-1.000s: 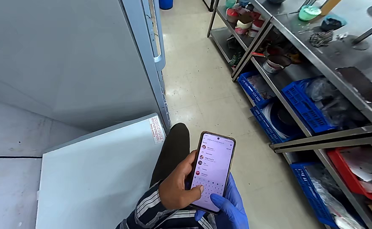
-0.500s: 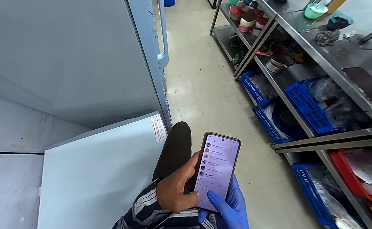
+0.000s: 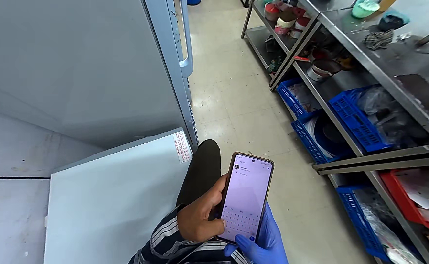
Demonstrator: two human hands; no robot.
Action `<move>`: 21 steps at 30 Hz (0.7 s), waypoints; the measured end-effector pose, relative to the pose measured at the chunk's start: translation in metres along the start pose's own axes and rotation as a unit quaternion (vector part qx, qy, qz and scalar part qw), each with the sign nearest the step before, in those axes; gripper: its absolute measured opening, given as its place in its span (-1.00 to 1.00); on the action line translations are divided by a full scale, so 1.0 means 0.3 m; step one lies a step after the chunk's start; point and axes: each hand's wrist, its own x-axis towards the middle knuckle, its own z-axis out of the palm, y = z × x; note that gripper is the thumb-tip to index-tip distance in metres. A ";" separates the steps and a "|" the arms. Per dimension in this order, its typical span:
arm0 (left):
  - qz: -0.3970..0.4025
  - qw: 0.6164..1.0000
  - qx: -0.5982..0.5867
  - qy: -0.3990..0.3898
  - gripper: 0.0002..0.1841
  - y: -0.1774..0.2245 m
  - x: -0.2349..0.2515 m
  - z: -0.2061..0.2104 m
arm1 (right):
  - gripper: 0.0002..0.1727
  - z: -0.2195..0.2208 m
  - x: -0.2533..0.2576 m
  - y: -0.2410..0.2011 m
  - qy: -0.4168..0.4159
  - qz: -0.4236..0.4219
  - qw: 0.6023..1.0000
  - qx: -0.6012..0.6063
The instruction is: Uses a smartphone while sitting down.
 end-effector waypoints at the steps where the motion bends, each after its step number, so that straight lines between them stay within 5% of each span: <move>1: -0.001 1.000 0.001 0.000 -0.04 0.001 0.000 0.000 | -0.05 -0.001 0.000 0.001 0.000 0.000 1.000 0.004; 21: 0.004 1.000 -0.005 -0.003 -0.06 -0.006 -0.009 -0.003 | -0.25 -0.038 0.008 0.004 -0.041 0.006 0.996 0.079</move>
